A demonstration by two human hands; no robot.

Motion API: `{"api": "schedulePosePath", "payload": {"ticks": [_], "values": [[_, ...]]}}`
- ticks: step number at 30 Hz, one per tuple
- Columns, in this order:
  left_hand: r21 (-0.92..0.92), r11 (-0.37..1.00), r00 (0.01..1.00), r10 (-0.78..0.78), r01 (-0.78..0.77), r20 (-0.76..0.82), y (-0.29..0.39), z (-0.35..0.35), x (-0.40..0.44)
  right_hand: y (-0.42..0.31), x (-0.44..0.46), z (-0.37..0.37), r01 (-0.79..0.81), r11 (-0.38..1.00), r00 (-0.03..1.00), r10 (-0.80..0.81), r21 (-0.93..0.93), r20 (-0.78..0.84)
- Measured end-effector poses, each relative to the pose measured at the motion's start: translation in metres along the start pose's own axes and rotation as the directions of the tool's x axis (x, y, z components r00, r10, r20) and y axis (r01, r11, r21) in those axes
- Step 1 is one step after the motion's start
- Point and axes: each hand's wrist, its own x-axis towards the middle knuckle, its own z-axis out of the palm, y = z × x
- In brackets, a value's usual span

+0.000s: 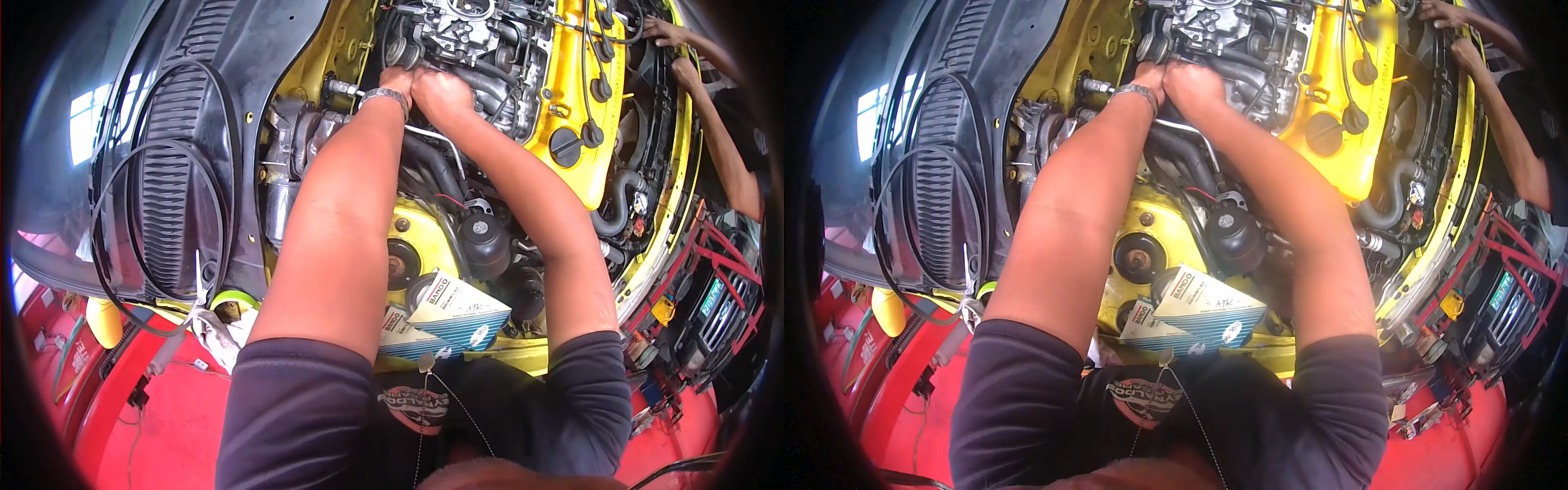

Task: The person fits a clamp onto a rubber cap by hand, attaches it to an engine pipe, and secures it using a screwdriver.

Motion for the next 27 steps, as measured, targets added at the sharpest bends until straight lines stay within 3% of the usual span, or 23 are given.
{"api": "schedulePosePath", "payload": {"ticks": [3,5,9,11,15,17,20,21,22,24,27], "values": [[-0.115,0.993,1.0,-0.013,0.011,-0.013,-0.001,0.002,-0.001,0.001,-0.002,0.001,0.017,1.0,1.0,-0.017,0.0,-0.023],[0.093,0.995,0.998,0.04,-0.043,0.04,-0.013,0.001,0.024,0.002,-0.001,0.005,0.028,0.999,0.999,-0.03,-0.034,-0.046],[0.05,0.988,0.989,0.143,-0.145,0.044,-0.026,0.002,0.041,0.005,0.001,0.011,0.074,0.994,0.992,-0.082,-0.086,-0.096],[-0.081,0.991,0.993,0.114,-0.111,0.043,-0.027,0.003,0.038,0.006,0.0,0.013,0.097,0.991,0.99,-0.106,-0.093,-0.093],[-0.063,0.998,0.999,0.028,-0.025,0.041,-0.017,0.001,0.028,0.008,-0.004,0.011,0.125,0.99,0.984,-0.133,-0.069,-0.123],[0.114,0.992,0.998,0.049,-0.054,0.045,-0.013,-0.001,0.022,0.01,-0.004,0.01,0.141,0.986,0.98,-0.152,-0.089,-0.13],[0.079,0.996,0.996,-0.032,0.039,-0.088,0.015,0.002,-0.022,0.008,-0.011,-0.005,0.11,0.991,0.991,-0.115,-0.074,-0.074],[0.306,0.952,0.998,0.044,-0.025,-0.053,-0.006,0.001,0.007,0.008,-0.013,-0.008,0.072,0.997,0.997,-0.072,-0.036,0.008],[0.312,0.95,0.998,0.037,-0.02,-0.05,-0.006,0.002,0.002,0.012,-0.017,-0.014,0.066,0.997,0.998,-0.066,-0.03,0.013],[0.47,0.878,0.984,0.146,-0.083,-0.099,-0.001,0.005,-0.012,0.031,-0.029,-0.033,0.321,0.945,0.942,-0.326,0.068,0.078],[0.699,0.7,0.935,0.327,-0.143,-0.136,0.013,0.003,-0.04,0.05,-0.055,-0.059,0.215,0.961,0.963,-0.239,0.175,0.126]]}}
